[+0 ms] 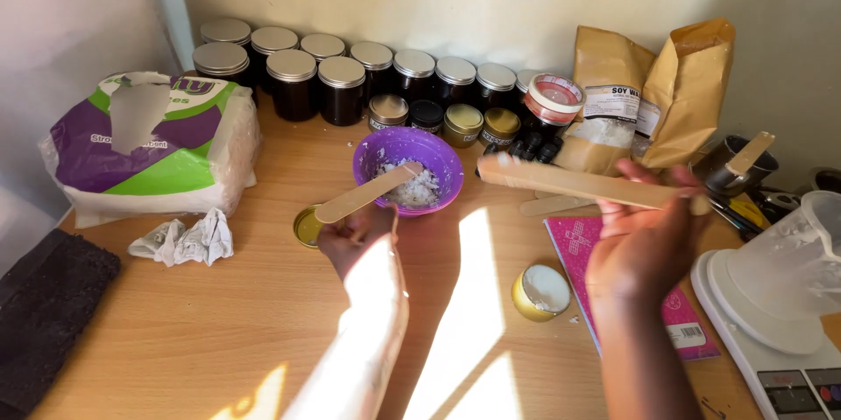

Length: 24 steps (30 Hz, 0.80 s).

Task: Scraping white paste residue from a wooden applicator and a small glass jar into a mixing bowl using another wooden stick.

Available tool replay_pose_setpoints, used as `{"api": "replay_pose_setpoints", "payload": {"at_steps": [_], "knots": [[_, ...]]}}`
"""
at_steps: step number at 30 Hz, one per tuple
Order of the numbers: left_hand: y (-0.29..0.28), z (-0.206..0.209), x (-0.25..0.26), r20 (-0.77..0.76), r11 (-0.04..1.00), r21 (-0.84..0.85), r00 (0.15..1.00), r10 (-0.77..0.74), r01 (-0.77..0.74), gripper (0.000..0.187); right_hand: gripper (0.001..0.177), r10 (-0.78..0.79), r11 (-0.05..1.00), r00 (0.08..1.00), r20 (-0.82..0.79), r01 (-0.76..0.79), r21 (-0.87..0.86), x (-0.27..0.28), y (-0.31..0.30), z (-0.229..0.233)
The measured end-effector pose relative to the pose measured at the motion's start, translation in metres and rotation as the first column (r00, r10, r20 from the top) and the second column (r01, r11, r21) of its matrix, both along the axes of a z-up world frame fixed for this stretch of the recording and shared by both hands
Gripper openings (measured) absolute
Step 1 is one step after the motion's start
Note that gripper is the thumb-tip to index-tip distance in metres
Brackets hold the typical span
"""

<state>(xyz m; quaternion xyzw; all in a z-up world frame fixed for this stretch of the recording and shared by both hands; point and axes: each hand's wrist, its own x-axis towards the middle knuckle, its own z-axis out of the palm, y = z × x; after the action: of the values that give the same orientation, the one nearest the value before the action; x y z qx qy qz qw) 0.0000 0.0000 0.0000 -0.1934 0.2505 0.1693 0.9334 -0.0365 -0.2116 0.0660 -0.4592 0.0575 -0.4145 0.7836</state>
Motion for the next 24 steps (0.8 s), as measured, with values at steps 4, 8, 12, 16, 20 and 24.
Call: {"api": "replay_pose_setpoints", "payload": {"at_steps": [4, 8, 12, 16, 20, 24], "knots": [[-0.051, 0.005, -0.048, -0.498, 0.149, 0.823, 0.822, -0.276, 0.548, 0.018, 0.036, -0.178, 0.973, 0.981, -0.07, 0.165, -0.161, -0.013, -0.024, 0.017], [-0.094, -0.017, -0.074, -0.374, -0.035, 0.911, 0.784, -0.495, 0.411, 0.051, 0.035, -0.107, 0.99, 0.994, -0.039, 0.102, -0.1, -0.014, -0.043, 0.013], [-0.091, 0.001, -0.084, -0.514, -0.653, 0.755, 0.676, -0.529, 0.063, 0.097, 0.029, -0.189, 0.982, 0.979, -0.074, 0.186, -0.041, -0.017, -0.044, 0.012], [-0.106, -0.021, -0.074, -0.417, -0.688, 0.724, 0.767, -0.488, -0.043, 0.101, 0.02, -0.167, 0.985, 0.984, -0.07, 0.163, -0.052, -0.013, -0.042, 0.012], [-0.109, -0.037, -0.065, -0.327, -0.663, 0.739, 0.794, -0.512, -0.124, 0.097, 0.019, -0.117, 0.99, 0.992, -0.051, 0.112, -0.09, -0.009, -0.034, 0.007], [-0.107, -0.036, -0.063, -0.322, -0.646, 0.754, 0.788, -0.524, -0.121, 0.098, 0.019, -0.079, 0.992, 0.997, -0.018, 0.077, -0.103, -0.009, -0.027, -0.003]]}}
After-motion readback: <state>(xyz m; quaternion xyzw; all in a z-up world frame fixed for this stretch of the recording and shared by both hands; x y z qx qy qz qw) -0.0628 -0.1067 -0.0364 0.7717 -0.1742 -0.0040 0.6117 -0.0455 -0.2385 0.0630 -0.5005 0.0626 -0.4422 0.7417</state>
